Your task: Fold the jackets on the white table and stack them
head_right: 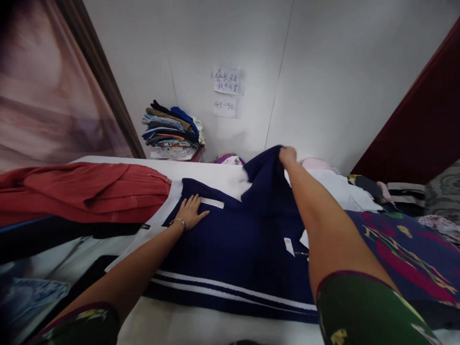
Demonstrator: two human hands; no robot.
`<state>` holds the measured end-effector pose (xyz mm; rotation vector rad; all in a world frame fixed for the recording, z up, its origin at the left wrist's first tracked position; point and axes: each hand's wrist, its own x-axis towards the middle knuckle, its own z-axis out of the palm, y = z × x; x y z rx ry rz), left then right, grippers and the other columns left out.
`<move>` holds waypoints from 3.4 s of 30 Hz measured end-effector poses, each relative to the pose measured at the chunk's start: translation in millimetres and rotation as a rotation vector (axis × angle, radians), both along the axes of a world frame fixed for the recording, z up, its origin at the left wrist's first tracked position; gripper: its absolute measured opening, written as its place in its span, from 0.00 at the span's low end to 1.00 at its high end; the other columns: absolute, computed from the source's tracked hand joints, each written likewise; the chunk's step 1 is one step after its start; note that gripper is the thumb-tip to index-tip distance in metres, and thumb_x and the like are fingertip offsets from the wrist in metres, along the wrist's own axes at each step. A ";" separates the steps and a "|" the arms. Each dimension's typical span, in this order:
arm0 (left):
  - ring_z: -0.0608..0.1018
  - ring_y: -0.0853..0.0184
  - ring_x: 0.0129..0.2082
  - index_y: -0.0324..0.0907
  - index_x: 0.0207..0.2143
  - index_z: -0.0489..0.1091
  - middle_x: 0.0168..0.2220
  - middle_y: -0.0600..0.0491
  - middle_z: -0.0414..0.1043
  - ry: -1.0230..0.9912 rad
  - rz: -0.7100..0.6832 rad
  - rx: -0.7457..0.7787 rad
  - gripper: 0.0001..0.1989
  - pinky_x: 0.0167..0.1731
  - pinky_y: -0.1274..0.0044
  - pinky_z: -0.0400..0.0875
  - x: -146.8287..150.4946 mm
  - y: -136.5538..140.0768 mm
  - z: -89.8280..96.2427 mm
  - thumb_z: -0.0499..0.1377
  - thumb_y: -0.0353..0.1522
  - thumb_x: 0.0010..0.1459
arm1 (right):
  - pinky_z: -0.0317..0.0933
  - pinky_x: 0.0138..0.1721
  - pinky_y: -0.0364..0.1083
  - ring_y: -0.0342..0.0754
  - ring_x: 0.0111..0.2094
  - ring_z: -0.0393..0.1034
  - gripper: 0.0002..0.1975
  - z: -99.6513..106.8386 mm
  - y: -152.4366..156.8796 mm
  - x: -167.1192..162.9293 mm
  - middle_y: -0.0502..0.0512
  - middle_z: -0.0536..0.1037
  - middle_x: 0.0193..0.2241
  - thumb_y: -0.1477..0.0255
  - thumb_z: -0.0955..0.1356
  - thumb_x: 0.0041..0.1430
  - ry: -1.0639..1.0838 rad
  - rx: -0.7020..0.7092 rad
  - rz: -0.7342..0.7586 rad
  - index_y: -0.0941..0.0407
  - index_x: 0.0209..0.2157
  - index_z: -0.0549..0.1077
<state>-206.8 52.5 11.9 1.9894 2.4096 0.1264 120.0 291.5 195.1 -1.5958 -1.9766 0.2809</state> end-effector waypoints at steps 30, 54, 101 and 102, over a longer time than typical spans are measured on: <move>0.61 0.61 0.67 0.40 0.65 0.59 0.67 0.44 0.58 -0.231 0.031 -0.033 0.34 0.63 0.70 0.56 -5.7 10.7 30.6 0.37 0.48 0.67 | 0.44 0.66 0.63 0.56 0.70 0.44 0.29 -165.5 -230.2 80.5 0.58 0.53 0.69 0.55 0.56 0.68 -0.347 -0.142 0.437 0.50 0.65 0.61; 0.71 0.54 0.57 0.43 0.59 0.67 0.57 0.44 0.71 -0.012 0.466 0.133 0.23 0.55 0.64 0.63 -2.1 -193.6 36.9 0.49 0.41 0.65 | 0.51 0.62 0.70 0.62 0.66 0.54 0.26 -238.9 -326.1 138.3 0.53 0.62 0.65 0.56 0.57 0.66 -0.349 0.092 0.542 0.44 0.63 0.64; 0.60 0.56 0.67 0.47 0.59 0.68 0.67 0.47 0.59 0.116 -0.048 0.090 0.23 0.65 0.59 0.50 -23.2 56.0 58.7 0.49 0.38 0.64 | 0.58 0.61 0.51 0.55 0.59 0.66 0.24 -116.4 -66.7 111.0 0.61 0.74 0.57 0.65 0.57 0.67 -0.136 -0.131 -0.041 0.59 0.56 0.73; 0.59 0.56 0.67 0.47 0.59 0.67 0.67 0.47 0.59 0.116 -0.053 0.090 0.23 0.65 0.58 0.49 -24.6 70.7 58.8 0.49 0.37 0.64 | 0.58 0.60 0.51 0.56 0.59 0.66 0.25 -113.1 -46.8 105.0 0.63 0.75 0.56 0.65 0.56 0.68 -0.164 -0.160 -0.063 0.61 0.55 0.73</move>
